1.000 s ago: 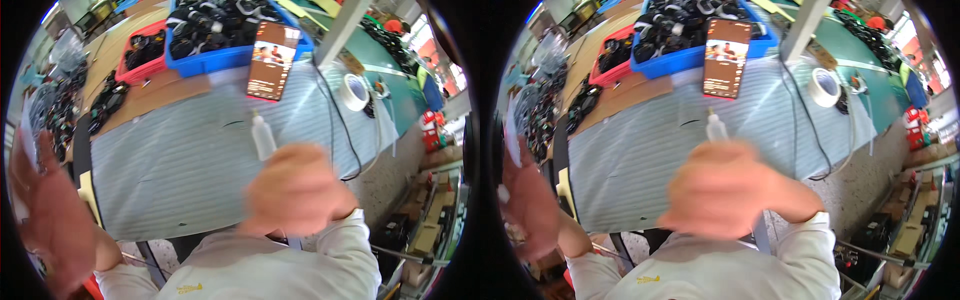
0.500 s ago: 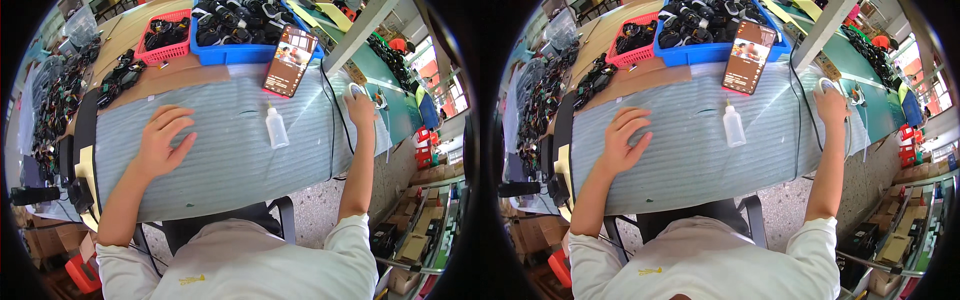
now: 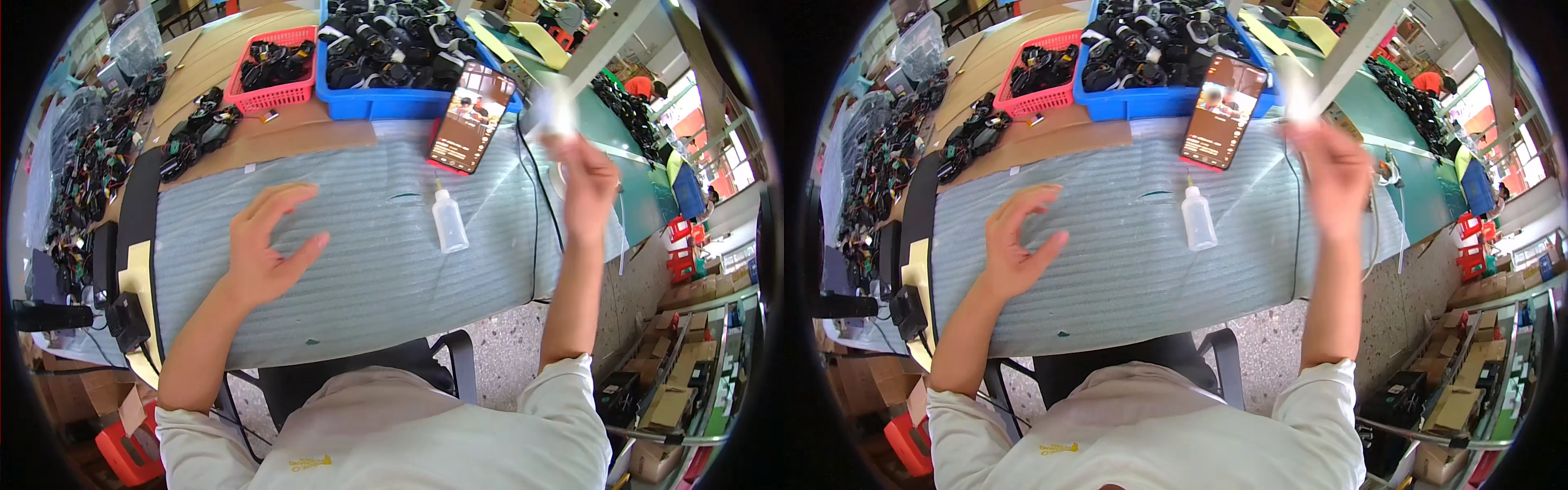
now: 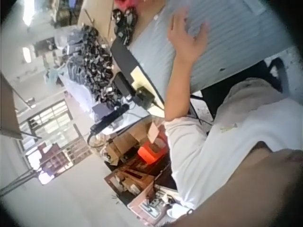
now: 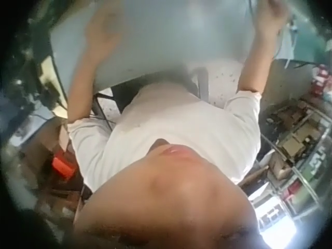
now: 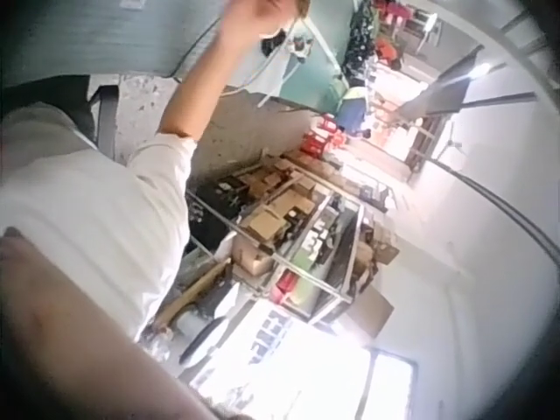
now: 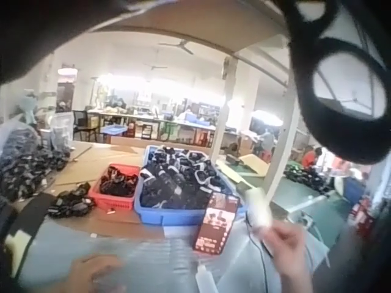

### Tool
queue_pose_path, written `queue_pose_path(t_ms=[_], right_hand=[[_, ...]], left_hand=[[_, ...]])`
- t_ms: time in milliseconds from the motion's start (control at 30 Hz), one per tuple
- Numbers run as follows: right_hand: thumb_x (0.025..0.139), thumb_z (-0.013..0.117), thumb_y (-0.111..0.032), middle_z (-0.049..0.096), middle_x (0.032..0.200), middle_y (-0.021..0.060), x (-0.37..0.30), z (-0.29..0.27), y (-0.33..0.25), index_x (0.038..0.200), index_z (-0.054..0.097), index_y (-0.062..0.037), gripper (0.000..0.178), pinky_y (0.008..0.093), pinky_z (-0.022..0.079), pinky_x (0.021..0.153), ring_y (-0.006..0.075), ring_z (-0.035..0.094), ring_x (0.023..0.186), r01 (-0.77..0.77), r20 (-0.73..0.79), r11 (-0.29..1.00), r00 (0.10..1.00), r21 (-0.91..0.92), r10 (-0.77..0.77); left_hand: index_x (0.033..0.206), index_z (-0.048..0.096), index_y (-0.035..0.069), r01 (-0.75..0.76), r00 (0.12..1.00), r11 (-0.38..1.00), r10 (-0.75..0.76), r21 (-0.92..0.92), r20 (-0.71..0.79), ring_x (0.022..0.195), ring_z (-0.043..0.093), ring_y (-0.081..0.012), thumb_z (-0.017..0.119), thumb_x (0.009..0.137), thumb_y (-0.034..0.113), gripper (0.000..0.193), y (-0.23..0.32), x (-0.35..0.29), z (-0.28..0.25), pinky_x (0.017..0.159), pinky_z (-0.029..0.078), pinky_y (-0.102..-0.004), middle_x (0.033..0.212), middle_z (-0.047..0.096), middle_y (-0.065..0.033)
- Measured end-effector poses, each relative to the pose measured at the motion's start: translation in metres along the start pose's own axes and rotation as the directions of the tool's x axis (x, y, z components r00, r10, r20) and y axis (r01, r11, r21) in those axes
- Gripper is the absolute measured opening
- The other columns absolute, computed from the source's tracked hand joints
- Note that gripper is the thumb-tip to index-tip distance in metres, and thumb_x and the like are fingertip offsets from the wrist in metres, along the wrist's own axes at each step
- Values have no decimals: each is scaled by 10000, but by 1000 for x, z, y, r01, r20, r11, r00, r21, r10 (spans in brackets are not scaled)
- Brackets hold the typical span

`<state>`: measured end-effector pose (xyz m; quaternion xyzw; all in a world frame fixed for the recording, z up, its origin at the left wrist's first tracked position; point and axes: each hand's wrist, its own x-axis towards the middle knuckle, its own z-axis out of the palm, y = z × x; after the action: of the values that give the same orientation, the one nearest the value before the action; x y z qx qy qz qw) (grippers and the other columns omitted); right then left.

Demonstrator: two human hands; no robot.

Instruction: The person assembles an electronic device by installing a battery and adhesive tape components into a plastic housing, applying adhesive from a bottle by hand.

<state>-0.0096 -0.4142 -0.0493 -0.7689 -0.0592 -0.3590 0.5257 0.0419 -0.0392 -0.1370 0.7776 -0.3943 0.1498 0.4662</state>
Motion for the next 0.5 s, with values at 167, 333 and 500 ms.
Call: queue_pose_path(t_ms=[167, 333, 500], right_hand=[[783, 779, -124, 688, 824, 125, -60, 135, -39, 890, 731, -60, 133, 335, 503, 622, 240, 675, 710, 144, 591, 897, 707, 419, -389], [784, 786, -84, 696, 795, 110, -75, 172, -18, 913, 742, -40, 143, 316, 480, 626, 201, 656, 710, -139, 680, 901, 704, 412, -203], [787, 781, -65, 662, 692, 83, -76, 150, -3, 903, 746, -35, 125, 305, 410, 529, 165, 598, 585, -165, 752, 945, 649, 283, -112]], left_hand=[[1493, 229, 111, 58, 987, 844, -128, -534, -96, 1243, 495, -316, 927, 585, 214, 1150, 21, -5, 24, 920, 498, -451, 1483, 343, -159], [1493, 207, 116, 240, 930, 792, -354, -562, -102, 1260, 473, -317, 929, 549, 188, 1191, 19, -14, 15, 944, 510, -435, 1454, 341, -177], [1349, 504, 67, 274, 961, 949, -277, -157, 2, 1182, 573, -267, 927, 543, 226, 924, 25, 0, 9, 854, 578, -408, 1323, 518, -136]])
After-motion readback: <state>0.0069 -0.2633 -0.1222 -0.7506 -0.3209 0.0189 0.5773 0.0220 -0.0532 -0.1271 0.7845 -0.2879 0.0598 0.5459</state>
